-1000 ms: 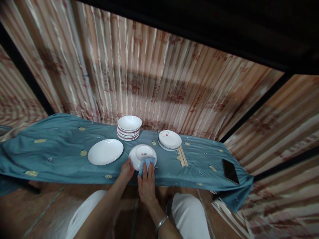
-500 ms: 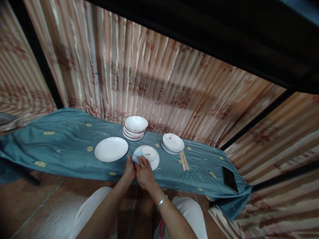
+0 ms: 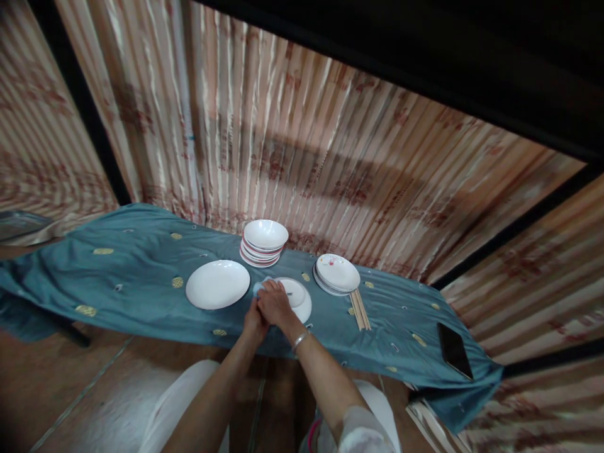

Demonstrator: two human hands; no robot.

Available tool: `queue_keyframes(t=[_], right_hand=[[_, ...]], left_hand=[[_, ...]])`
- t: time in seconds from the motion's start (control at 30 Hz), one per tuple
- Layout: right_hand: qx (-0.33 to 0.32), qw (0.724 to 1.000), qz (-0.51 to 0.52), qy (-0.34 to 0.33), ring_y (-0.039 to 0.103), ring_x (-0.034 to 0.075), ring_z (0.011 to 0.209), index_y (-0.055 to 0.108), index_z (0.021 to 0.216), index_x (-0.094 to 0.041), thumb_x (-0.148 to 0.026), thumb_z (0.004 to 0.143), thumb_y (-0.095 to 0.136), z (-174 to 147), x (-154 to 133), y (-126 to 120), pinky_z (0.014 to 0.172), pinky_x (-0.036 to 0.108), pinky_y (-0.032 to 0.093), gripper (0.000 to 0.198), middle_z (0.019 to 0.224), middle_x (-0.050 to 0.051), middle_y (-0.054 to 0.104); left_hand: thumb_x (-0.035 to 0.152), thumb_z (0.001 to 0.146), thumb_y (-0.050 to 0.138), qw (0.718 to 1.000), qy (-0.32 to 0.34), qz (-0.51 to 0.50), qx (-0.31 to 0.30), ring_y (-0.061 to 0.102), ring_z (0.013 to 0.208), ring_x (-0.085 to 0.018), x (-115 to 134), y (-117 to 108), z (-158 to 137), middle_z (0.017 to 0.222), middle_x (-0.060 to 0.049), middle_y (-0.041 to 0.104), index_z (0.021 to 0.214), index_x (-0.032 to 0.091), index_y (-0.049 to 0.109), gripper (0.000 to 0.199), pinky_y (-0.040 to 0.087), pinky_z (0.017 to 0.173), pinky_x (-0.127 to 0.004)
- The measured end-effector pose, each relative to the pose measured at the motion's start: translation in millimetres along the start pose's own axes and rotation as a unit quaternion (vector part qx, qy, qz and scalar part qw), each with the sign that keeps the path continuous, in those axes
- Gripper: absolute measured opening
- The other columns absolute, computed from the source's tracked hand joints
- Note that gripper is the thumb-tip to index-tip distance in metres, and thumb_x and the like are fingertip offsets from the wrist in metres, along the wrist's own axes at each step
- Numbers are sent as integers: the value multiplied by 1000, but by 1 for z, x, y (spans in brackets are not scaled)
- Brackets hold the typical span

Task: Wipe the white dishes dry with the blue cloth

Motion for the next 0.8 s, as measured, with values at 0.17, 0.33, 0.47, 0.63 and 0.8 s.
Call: queue_keyframes(t=[0.17, 0.33, 0.47, 0.63, 0.8], right_hand=[[-38, 999, 1, 14, 48, 23, 121, 65, 103, -20, -19, 92, 45, 11, 7, 0, 105, 44, 32, 23, 120, 9, 62], [-43, 998, -18, 51, 54, 22, 113, 66, 100, -19, -20, 94, 41, 21, 17, 0, 99, 39, 37, 25, 113, 9, 65], [-45, 994, -25, 93, 60, 21, 105, 66, 100, -18, -23, 95, 41, 27, 30, 0, 92, 34, 42, 26, 108, 11, 67], [-40, 989, 3, 141, 63, 19, 104, 66, 106, -17, -22, 97, 38, 29, 53, 3, 91, 32, 44, 29, 110, 13, 68], [-37, 981, 38, 187, 62, 18, 109, 64, 113, -18, -26, 99, 37, 22, 78, 9, 96, 32, 44, 31, 114, 11, 68]], left_hand=[[10, 89, 46, 1000, 13, -6, 6, 67, 79, -14, -1, 2, 4, 82, -7, 69, 84, 13, 66, 21, 53, 74, -22], [-3, 80, 45, 1000, 15, 19, 6, 69, 80, -16, -3, 2, 6, 71, -5, 69, 78, 16, 64, 27, 53, 79, -25], [-3, 80, 43, 999, 13, 39, 1, 70, 78, -17, -3, 1, 6, 66, -5, 67, 76, 15, 63, 27, 52, 82, -29], [-1, 83, 43, 999, 11, 45, -15, 67, 63, -14, -1, 2, 3, 60, -3, 65, 69, 15, 60, 28, 53, 80, -29], [1, 84, 43, 998, 15, 41, -35, 66, 63, -15, -2, 3, 4, 58, -1, 64, 70, 17, 60, 28, 54, 80, -30]])
Point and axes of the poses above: each hand's wrist, its own z-axis towards the middle knuckle, its own y-axis out of the palm, x = y × z, the point moved 2 cm from there along z, towards the middle knuckle
